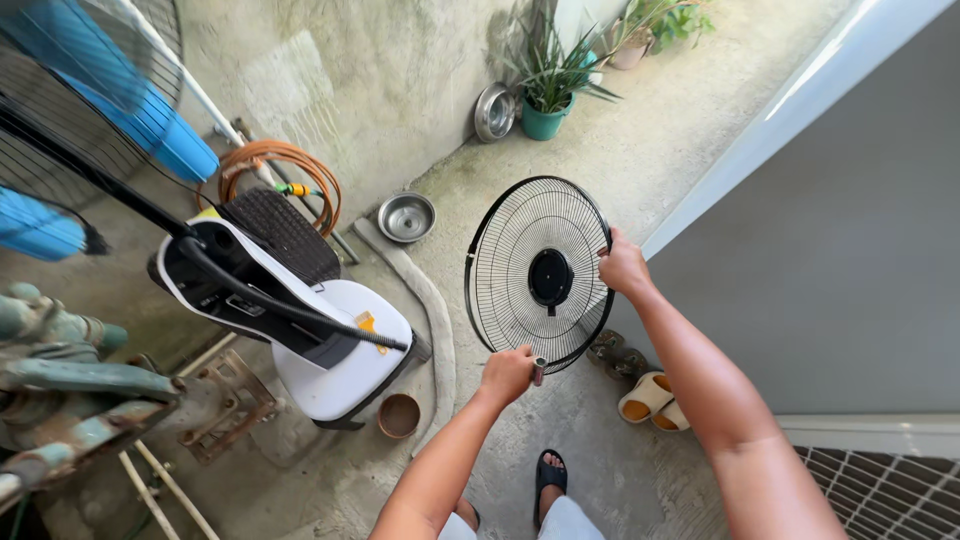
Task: The person disassembles a standing electric fan using a socket wrench. They remove the front grille, then the fan blades, followed by the rear grille and motor housing components. The parts are placed on the floor as they are removed.
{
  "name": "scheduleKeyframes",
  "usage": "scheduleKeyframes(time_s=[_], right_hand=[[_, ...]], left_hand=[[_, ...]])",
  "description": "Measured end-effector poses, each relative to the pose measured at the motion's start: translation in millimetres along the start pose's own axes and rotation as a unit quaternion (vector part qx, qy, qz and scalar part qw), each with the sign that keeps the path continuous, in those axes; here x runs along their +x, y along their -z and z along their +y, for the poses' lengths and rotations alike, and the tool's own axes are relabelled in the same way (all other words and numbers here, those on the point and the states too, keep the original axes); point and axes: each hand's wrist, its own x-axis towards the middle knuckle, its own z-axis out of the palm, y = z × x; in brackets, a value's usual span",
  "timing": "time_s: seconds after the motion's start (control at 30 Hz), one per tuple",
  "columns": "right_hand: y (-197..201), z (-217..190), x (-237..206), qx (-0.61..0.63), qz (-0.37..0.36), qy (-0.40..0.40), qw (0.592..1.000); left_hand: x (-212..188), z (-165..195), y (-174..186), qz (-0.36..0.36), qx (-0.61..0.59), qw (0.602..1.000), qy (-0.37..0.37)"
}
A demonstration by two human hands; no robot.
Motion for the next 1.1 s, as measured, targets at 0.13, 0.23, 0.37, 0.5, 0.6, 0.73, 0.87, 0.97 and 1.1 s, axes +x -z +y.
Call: scheduleKeyframes(time_s=[0.13,0.23,0.37,0.5,0.6,0.73,0.87,0.97,1.1], right_hand=[[-63.8,32.7,20.5,0.039,0.018,0.046,0.998],[-127.7,57.0,35.4,0.027,0.013,0.050,0.998],[-222.4,73.4,64.3,-0.021,-0.013,0.032,0.999],[-323.2,87.4,88.6,-0.034,-0.026,0.046,0.998],[-387.9,96.2,112.2,-0.012,-0.002,0.067,0.998],[-455.5,123.8,134.1,0.096,0.047,0.038,0.994],[-516.9,168.4,132.6,0.317,0.021,-0.114,0.941],[-556.4,199.6,109.7,0.447,0.050,-0.171,0.877],[-605.6,232.9,81.7,0.539,0.024,-0.291,0.790]], left_hand=[[-22.9,-57.3,-69.0,-0.050,0.014,0.993,0.110],[-42.9,-99.6,-120.4,-0.090,0.046,0.979,0.175],[-68.8,-150.2,-171.2,-0.077,0.026,0.970,0.227],[-91.1,-197.5,-212.6,-0.080,0.018,0.955,0.285],[-94.4,-231.1,-238.6,-0.079,0.017,0.947,0.312],[-87.5,-268.1,-272.1,-0.050,0.006,0.945,0.324],[-74.5,-297.2,-308.4,-0.056,-0.017,0.943,0.328],[-67.0,-314.6,-337.3,-0.061,-0.037,0.939,0.335],[-57.2,-334.4,-365.8,-0.066,-0.026,0.943,0.325]])
